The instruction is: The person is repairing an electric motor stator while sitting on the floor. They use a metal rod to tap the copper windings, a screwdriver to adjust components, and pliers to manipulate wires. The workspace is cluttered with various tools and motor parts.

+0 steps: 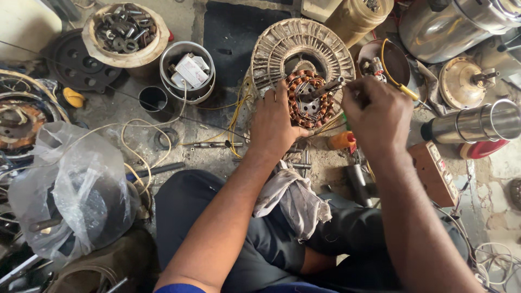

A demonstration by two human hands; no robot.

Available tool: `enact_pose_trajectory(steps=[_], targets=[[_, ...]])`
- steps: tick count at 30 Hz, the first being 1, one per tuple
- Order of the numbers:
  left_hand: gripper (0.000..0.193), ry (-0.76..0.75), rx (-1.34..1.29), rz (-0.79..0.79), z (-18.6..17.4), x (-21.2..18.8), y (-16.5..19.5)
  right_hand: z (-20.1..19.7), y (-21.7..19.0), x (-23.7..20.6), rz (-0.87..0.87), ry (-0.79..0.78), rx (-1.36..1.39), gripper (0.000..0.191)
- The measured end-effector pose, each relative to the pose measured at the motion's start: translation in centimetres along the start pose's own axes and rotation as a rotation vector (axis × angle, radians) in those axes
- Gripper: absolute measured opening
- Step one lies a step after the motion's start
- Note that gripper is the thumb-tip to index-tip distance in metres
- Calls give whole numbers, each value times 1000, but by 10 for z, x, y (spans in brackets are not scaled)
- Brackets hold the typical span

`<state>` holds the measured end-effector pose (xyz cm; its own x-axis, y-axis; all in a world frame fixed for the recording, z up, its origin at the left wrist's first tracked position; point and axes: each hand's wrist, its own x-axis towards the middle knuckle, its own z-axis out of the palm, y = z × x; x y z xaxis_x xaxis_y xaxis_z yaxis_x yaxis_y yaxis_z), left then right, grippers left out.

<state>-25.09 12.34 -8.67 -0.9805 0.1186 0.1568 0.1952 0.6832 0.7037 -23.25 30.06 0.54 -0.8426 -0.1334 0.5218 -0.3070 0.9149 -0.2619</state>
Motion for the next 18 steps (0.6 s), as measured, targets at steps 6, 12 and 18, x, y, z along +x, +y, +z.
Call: enact_pose_trajectory(steps=[6,12,18], targets=[[125,-28,8,-20,-4,3,0,0,5,11,-89,-106,-92,14],[127,-80,20,-22,-13,2,2,4,8,-7,-270,-42,-139,13],[126,-70,7,-29,-14,1,3,8,14,-4,-215,-38,-107,13]])
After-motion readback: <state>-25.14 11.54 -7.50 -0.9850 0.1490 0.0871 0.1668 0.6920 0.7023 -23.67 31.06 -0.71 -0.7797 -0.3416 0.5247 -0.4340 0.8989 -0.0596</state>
